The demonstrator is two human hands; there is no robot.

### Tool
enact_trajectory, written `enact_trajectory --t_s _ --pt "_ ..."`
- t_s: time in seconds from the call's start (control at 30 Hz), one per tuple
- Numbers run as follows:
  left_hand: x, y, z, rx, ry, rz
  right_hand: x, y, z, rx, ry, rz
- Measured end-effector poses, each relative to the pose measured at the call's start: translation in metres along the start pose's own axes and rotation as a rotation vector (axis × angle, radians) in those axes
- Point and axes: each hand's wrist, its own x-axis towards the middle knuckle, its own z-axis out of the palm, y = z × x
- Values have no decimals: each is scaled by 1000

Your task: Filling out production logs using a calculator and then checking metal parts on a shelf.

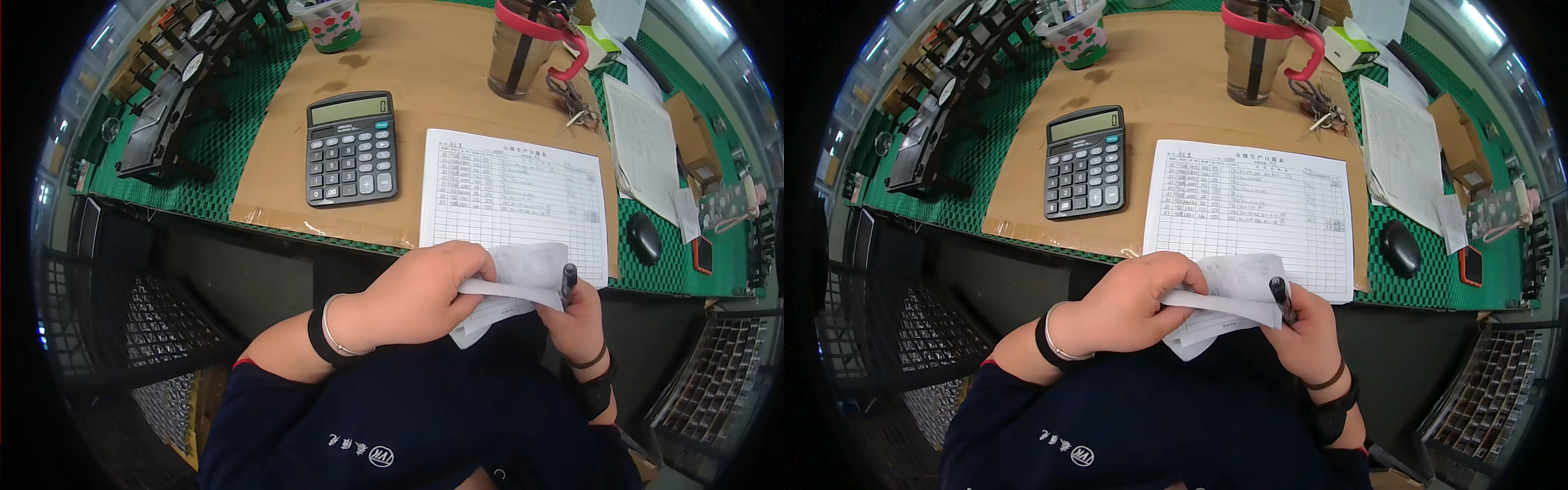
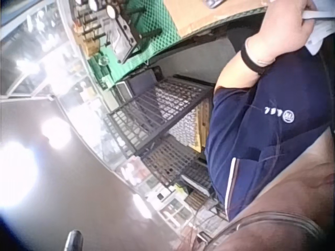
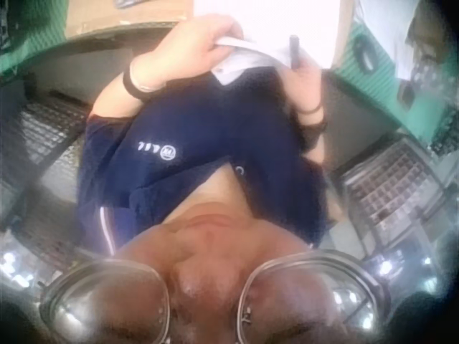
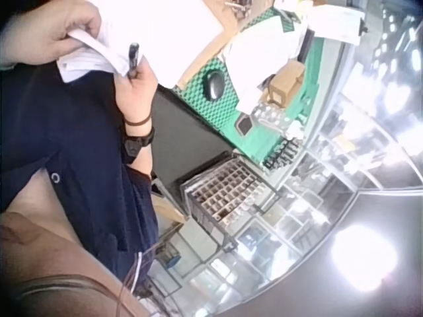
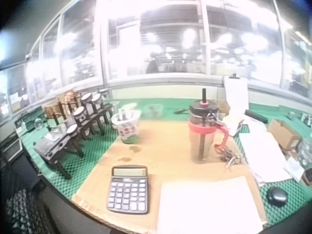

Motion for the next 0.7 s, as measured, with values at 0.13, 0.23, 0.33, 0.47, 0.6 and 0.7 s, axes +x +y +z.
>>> enact_trajectory --t_s 0.13,0.23,0.33,0.47,0.6,0.7 --pt "-1 2 -3 -77 113 -105 4 -1 -8 -21 103 98" --pt "-3 -12 -7 -456 242 -170 7 -5 -11 93 196 117" --pt "-3 -19 -1 -660 198 -245 10 -9 -5 231 203 69" --pt "-7 -26 2 -400 219 -123 10 -16 4 289 182 30" --pt "-13 -19 -7 -781 279 -62 10 -43 18 240 20 -125" --pt "-21 -25 -18 -1077 199 -41 18 -59 28 164 -52 -203"
